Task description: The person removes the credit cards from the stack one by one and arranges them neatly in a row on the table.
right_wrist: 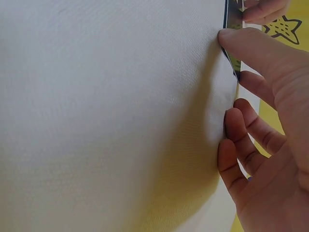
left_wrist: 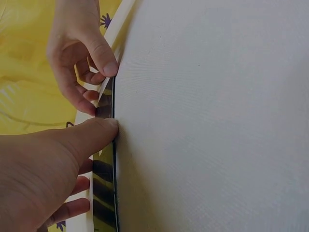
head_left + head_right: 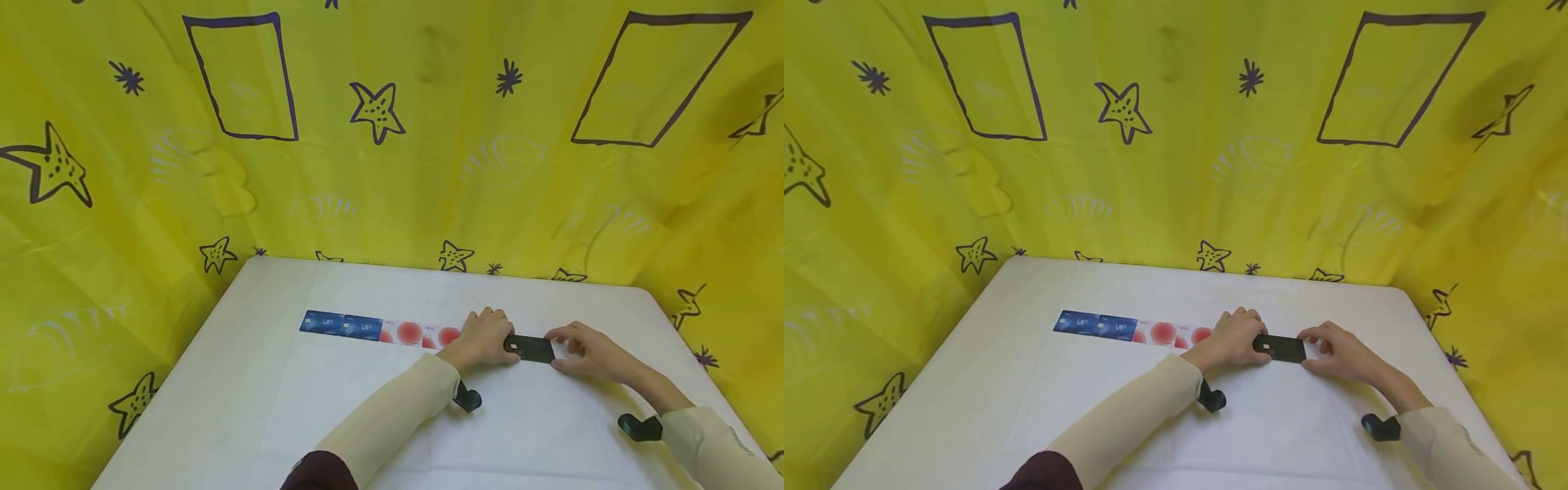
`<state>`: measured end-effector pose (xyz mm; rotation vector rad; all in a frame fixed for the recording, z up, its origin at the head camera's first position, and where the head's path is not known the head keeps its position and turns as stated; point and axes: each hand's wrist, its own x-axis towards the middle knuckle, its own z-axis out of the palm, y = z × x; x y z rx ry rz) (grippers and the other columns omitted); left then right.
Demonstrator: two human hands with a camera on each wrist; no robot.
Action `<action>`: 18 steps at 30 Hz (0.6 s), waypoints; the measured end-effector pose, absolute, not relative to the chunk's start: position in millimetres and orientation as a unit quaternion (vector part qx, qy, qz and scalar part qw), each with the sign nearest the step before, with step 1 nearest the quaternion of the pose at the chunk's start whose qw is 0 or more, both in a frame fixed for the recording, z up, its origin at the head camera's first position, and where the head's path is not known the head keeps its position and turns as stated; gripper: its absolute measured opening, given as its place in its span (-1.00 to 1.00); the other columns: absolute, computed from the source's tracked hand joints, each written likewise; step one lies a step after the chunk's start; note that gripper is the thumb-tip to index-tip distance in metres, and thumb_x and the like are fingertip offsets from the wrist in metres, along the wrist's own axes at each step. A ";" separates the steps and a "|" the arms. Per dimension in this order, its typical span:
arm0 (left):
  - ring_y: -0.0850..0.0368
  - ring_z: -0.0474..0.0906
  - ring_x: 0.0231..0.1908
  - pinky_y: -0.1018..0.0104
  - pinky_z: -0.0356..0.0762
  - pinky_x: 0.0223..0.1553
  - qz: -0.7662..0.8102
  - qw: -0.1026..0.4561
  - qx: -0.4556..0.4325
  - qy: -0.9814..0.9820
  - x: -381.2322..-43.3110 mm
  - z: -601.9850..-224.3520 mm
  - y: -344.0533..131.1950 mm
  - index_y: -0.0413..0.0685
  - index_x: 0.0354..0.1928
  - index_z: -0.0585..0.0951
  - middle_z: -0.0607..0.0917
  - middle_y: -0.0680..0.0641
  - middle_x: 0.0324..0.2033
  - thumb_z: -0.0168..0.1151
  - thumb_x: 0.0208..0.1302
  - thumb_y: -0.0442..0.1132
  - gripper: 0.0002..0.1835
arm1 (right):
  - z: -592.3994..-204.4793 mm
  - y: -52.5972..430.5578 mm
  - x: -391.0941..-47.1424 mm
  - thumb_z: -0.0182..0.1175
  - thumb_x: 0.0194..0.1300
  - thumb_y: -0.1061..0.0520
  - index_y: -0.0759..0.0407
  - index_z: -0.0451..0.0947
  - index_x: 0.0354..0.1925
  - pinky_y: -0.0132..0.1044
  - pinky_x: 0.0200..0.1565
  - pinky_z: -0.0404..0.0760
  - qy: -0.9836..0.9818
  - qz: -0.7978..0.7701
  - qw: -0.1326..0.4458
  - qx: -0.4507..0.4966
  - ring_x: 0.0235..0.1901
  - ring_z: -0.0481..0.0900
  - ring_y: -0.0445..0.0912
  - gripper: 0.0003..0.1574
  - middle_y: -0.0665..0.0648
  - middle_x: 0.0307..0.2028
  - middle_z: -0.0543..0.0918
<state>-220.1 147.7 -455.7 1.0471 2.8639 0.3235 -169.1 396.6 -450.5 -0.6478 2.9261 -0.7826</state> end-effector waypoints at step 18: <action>0.25 0.34 -0.14 0.33 0.33 -0.13 0.104 0.039 0.342 0.933 -220.7 -456.3 148.1 0.22 -0.07 0.74 0.52 0.19 -0.26 0.44 0.19 0.24 -0.61 | -452.1 397.0 -168.5 0.55 0.14 0.07 0.12 0.64 0.07 -0.33 -0.32 0.36 0.942 -0.258 0.014 -0.213 -0.32 0.38 -0.20 -0.46 0.00 -0.25 0.48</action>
